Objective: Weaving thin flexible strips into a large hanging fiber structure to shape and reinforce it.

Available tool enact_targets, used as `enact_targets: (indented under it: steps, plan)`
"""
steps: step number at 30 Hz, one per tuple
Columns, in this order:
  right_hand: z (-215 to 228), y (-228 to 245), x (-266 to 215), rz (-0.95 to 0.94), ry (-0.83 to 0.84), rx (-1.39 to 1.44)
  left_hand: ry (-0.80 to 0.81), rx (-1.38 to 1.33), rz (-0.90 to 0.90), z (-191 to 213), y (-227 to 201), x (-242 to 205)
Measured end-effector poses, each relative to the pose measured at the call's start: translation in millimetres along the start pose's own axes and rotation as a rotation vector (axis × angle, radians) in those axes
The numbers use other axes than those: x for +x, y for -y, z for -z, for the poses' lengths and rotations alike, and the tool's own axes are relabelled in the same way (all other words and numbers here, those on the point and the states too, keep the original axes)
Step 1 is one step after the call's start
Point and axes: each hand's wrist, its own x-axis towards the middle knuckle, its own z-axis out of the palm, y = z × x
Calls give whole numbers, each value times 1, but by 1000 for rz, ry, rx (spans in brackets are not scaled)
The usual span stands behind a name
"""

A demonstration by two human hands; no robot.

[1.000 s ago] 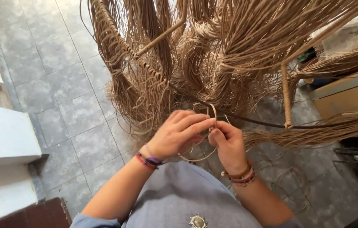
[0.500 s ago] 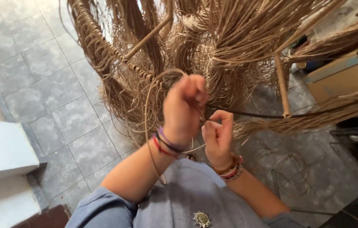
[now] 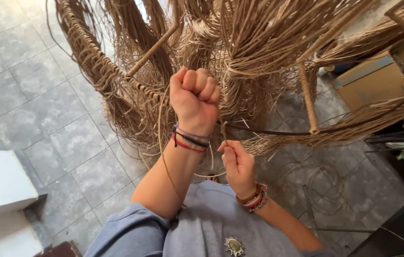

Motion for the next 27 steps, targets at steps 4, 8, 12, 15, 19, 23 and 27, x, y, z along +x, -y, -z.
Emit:
enact_targets:
  steps: [4,8,12,15,19,23,27]
  plan:
    - [2,7,-1,25,3,-88,-23,-18,-40,-2,-5,10]
    - [4,7,-5,27,-7,-168,-70,-41,-47,-3,2,17]
    - [5,1,-3,45,-26,-237,-47,-69,-89,-13,8,16]
    - [-9,9,-9,-10,3,-220,70,33,-231,-11,-12,1]
    - [-1,-7,-3,-24,57,-207,487,225,-258,11,-26,-40]
    - [7,-7,1,-94,236,-188,501,701,-451,42,-28,-99]
    - [9,-19,4,-295,314,140,534,831,-594,52,-21,-112]
